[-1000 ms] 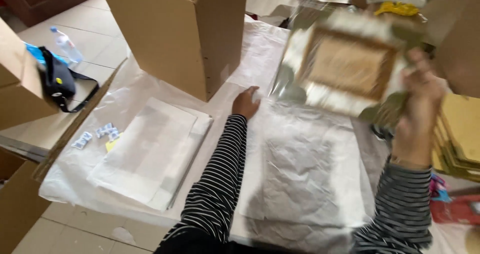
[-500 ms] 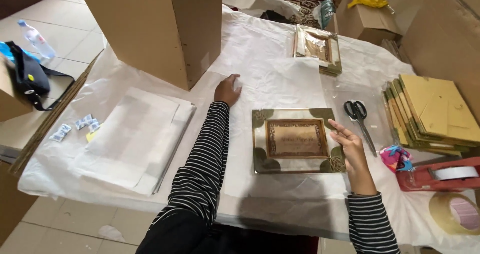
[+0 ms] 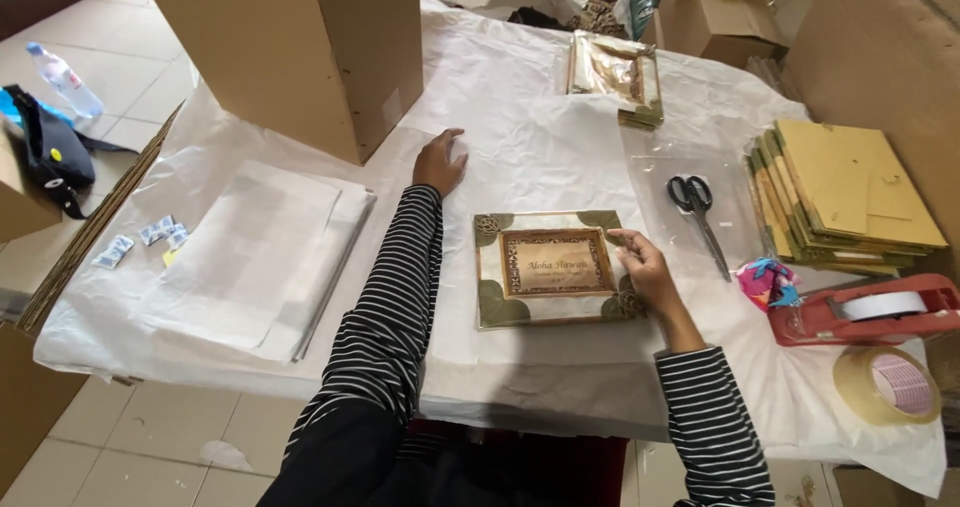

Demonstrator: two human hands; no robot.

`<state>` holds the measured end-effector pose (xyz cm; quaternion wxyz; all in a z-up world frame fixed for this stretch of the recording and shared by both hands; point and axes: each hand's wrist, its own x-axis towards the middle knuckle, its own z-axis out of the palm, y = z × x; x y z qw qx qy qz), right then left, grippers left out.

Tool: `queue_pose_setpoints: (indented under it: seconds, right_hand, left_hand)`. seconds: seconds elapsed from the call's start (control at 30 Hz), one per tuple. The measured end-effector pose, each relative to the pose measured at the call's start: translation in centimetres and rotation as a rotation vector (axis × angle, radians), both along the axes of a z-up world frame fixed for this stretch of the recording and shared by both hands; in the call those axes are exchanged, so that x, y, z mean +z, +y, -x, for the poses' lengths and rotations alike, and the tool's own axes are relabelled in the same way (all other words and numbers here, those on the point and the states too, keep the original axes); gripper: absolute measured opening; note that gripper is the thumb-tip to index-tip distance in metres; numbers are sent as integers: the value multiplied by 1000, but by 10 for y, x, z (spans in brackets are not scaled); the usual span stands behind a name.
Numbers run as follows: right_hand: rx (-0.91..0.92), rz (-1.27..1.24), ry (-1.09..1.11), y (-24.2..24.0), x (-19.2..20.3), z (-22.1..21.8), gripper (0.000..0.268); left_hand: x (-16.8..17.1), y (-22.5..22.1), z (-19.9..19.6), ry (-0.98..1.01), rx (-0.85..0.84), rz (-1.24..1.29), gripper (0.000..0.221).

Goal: A person carefully wraps a small picture frame in white tissue paper at a packaging station.

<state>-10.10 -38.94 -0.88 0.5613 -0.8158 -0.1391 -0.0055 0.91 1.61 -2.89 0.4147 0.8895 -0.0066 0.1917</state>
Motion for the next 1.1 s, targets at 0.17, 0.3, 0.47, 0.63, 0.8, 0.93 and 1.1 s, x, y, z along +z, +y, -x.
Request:
queue_pose_setpoints:
  seconds: [0.17,0.3,0.47,0.63,0.8,0.93,1.1]
  right_hand:
    - [-110,87,-33,4,1,13,32]
    - [-189,48,8,8,2,16,27]
    - [-277,85,-62,-3,-39,-21,18]
    - [-334,35,-88,0,-36,-31,19]
    - [-269,-132,-83,4,-39,-50,28]
    - [-294,-83,-129,5,-50,-74,28]
    - [-349,60,-195,6,-62,-100,25]
  left_hand:
    - [5,-3,10,-26,-43,-44,47]
    - [14,-7,25,-26,-82,-71,55]
    - [19,-5,50,114,-121,-27,68]
    - [2,-2,60,162,-175,-40,73]
    - [-8,-6,60,139,-195,-41,68]
    - [-9,-6,61,147,-183,-40,66]
    - [-8,-5,60,149,-178,-23,62]
